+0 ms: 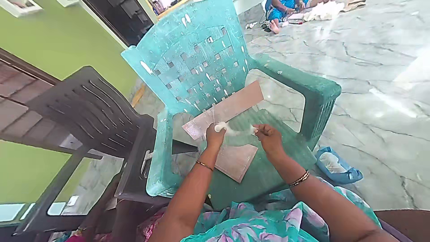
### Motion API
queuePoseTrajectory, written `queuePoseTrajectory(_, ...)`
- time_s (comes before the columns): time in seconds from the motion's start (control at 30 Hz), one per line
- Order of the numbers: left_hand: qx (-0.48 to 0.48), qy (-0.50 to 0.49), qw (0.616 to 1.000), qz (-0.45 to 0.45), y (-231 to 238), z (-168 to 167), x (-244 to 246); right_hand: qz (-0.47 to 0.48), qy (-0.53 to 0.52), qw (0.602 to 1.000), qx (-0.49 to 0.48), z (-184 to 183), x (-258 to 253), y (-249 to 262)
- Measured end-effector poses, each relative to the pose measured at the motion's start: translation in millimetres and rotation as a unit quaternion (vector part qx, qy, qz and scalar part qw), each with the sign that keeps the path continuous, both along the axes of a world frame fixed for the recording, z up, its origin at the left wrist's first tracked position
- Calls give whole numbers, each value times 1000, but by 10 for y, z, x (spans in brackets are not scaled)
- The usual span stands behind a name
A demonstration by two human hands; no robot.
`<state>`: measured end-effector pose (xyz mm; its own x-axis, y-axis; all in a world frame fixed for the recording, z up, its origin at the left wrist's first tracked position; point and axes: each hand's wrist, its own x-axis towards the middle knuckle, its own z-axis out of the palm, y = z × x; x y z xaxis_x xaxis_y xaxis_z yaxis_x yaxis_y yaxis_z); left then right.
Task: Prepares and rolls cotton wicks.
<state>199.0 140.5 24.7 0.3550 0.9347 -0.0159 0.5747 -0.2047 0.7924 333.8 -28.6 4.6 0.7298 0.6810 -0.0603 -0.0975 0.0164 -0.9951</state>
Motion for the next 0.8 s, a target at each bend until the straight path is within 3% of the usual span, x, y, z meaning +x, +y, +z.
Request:
queuePoseTrajectory(0.1,-28,32,999,23,71,-3,84,1,38,999,11,-35,31,11)
queuePoseTrajectory(0.23,16,-16,1000,7,-136,36,28,21,115,991,63,0,28,-37)
queuePoseTrajectory(0.3,12,-33,998,-54,-293,84,-6,45,153,982,97,7,13,-25)
queuePoseTrajectory(0.4,-47,-39,975,-214,-482,106,-22,87,209,965,129,26,-78,-13)
queuePoseTrajectory(0.47,-71,-31,965,-250,-557,84,-9,94,233,957,148,26,-147,-19)
queuePoseTrajectory(0.63,-44,4,994,-99,-490,38,-117,70,241,952,177,53,-199,-88)
queuePoseTrajectory(0.7,-45,-17,998,-46,-487,50,-239,81,201,960,177,48,-220,-121)
queuePoseTrajectory(0.8,-49,-91,994,-42,-734,188,-406,94,130,973,163,48,-315,-142)
